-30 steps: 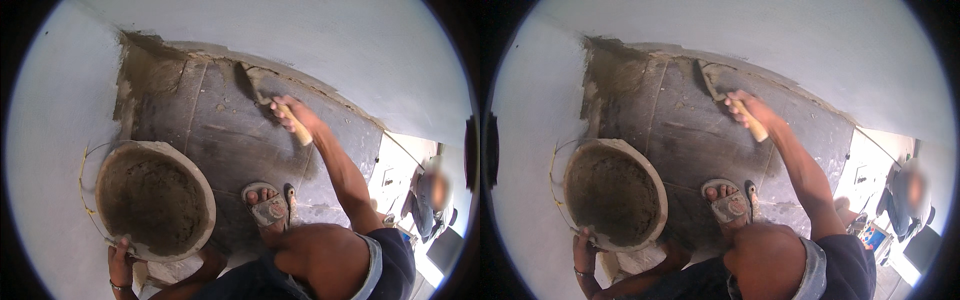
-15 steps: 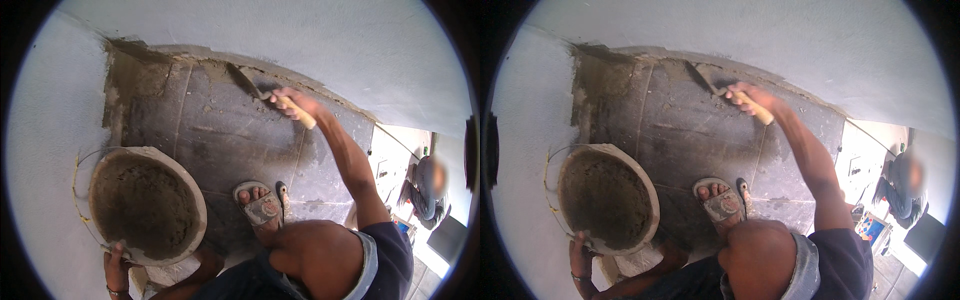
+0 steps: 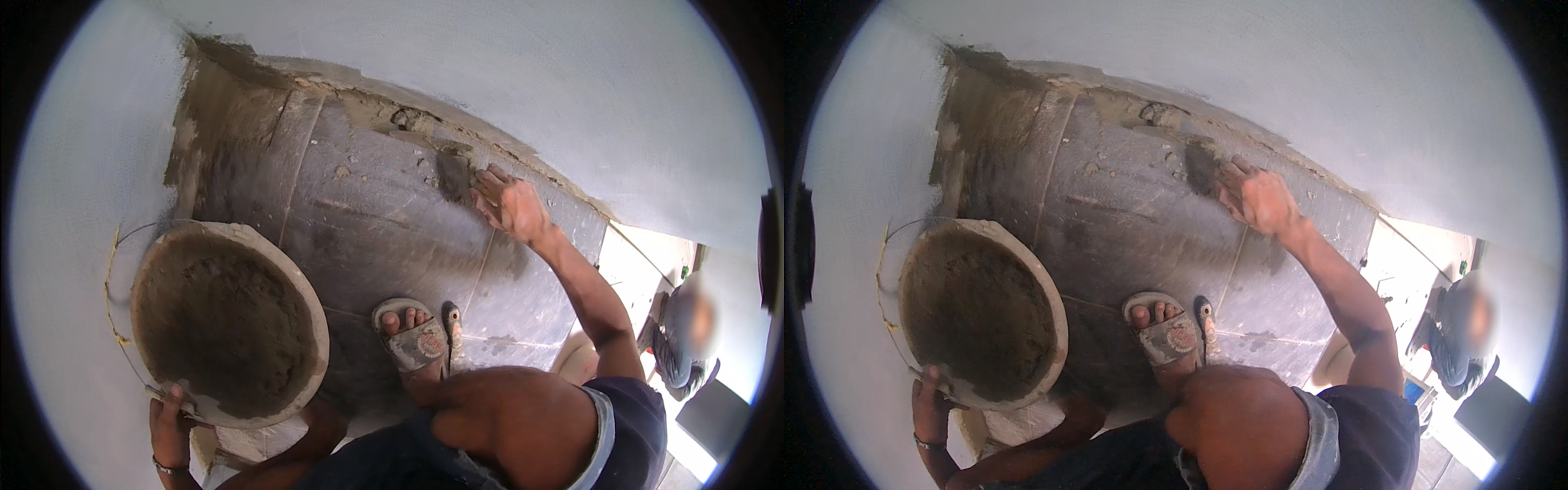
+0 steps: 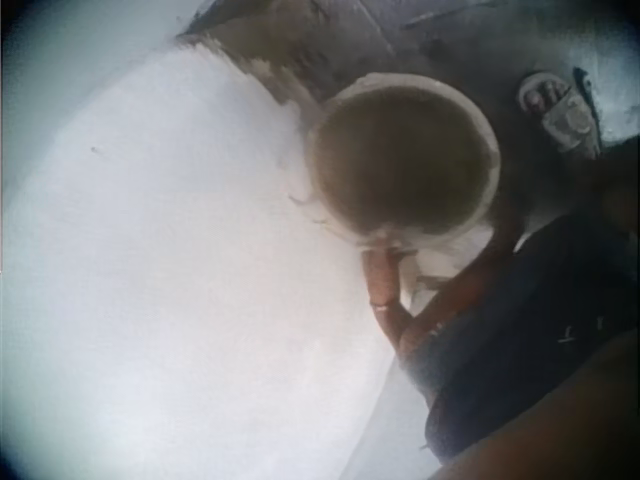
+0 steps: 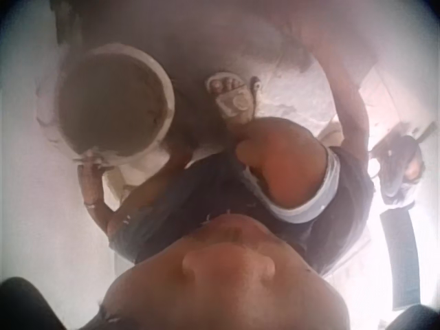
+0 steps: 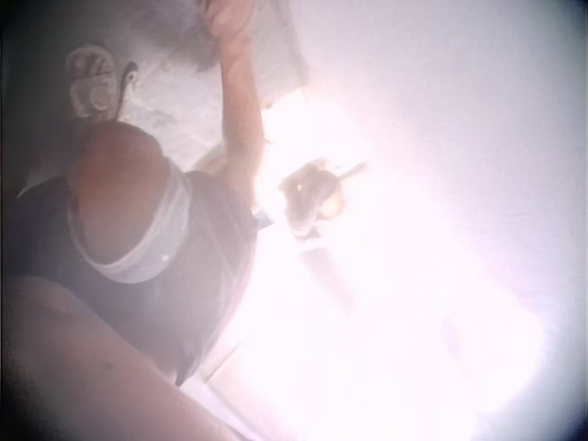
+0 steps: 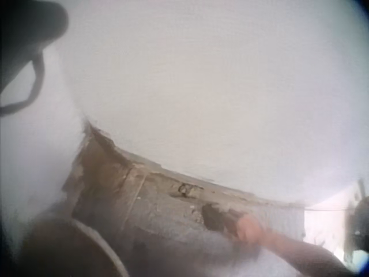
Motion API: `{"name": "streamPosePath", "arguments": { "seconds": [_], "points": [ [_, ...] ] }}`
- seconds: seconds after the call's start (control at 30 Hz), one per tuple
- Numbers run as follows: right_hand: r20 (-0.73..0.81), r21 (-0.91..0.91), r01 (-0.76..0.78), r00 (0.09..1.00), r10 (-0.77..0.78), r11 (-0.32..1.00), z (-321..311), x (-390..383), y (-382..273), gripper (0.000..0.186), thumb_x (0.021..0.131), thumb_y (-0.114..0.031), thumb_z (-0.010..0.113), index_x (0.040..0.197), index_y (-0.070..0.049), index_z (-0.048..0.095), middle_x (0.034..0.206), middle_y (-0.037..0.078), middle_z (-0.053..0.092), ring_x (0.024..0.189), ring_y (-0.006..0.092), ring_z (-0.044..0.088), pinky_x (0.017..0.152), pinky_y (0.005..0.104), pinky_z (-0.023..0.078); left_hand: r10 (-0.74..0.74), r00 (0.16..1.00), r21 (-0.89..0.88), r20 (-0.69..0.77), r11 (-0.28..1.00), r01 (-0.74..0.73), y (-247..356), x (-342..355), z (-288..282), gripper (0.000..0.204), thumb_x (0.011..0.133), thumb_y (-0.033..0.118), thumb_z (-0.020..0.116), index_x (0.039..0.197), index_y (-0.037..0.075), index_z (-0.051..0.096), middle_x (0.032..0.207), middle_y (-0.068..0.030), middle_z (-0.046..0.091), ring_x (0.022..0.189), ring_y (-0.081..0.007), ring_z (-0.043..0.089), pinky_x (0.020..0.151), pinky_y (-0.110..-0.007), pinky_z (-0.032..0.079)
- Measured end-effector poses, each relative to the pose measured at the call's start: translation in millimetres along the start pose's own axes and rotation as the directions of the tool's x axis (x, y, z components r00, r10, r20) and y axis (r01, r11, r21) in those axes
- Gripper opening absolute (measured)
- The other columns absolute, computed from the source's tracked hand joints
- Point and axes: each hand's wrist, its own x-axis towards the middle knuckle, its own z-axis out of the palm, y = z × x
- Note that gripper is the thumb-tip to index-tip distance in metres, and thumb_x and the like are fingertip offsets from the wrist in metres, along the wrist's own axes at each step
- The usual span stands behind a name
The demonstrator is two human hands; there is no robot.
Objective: The person scoops cement from a bucket using a trowel and applies it to a damaged section of a wall near the floor. They repeatedly smooth the cement into the gap between the wall and the tiled floor.
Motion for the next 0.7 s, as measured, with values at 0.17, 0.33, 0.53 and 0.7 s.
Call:
{"name": "streamPosePath", "arguments": {
  "seconds": [0.17,0.33,0.53,0.7],
  "points": [
    [-0.045,0.029,-0.142,0.989,0.143,0.989,16,38,6,0.031,0.095,-0.020,0.063,0.116,0.003,0.066,0.103,0.023,0.070,0.096,0.0377,0.068,0.074,0.0442,0.057,0.011,1.000,0.011,0.015,1.000,-0.011,6,2,3,0.061,0.090,0.046,0.070,0.121,-0.003,0.050,0.106,-0.0161,0.061,0.086,-0.0276,0.067,0.059,-0.040,0.060],
    [0.107,0.094,-0.432,0.900,0.423,0.897,2,40,-10,0.031,0.093,-0.021,0.066,0.115,0.001,0.066,0.110,0.023,0.068,0.095,0.0403,0.068,0.078,0.0471,0.055,0.012,1.000,0.064,0.018,0.998,-0.013,-1,2,-1,0.064,0.091,0.054,0.066,0.123,0.001,0.053,0.106,-0.0133,0.063,0.089,-0.0272,0.068,0.061,-0.039,0.059],
    [-0.115,0.070,-0.325,0.936,0.331,0.943,1,-56,50,0.034,0.087,-0.011,0.069,0.118,0.003,0.068,0.115,0.026,0.068,0.097,0.0372,0.070,0.085,0.0423,0.056,-0.003,0.998,0.022,0.059,1.000,0.002,0,0,0,0.060,0.092,0.052,0.066,0.123,0.002,0.053,0.106,-0.0129,0.063,0.089,-0.0256,0.068,0.060,-0.037,0.059],
    [-0.058,0.304,-0.386,0.905,0.421,0.871,5,-88,26,0.030,0.090,-0.012,0.067,0.113,0.007,0.067,0.109,0.024,0.068,0.100,0.0396,0.068,0.089,0.0414,0.054,0.042,0.995,-0.014,0.093,0.999,-0.041,-6,3,-6,0.055,0.094,0.048,0.065,0.124,0.003,0.053,0.107,-0.0123,0.063,0.089,-0.0251,0.068,0.060,-0.038,0.058]
  ]
}}
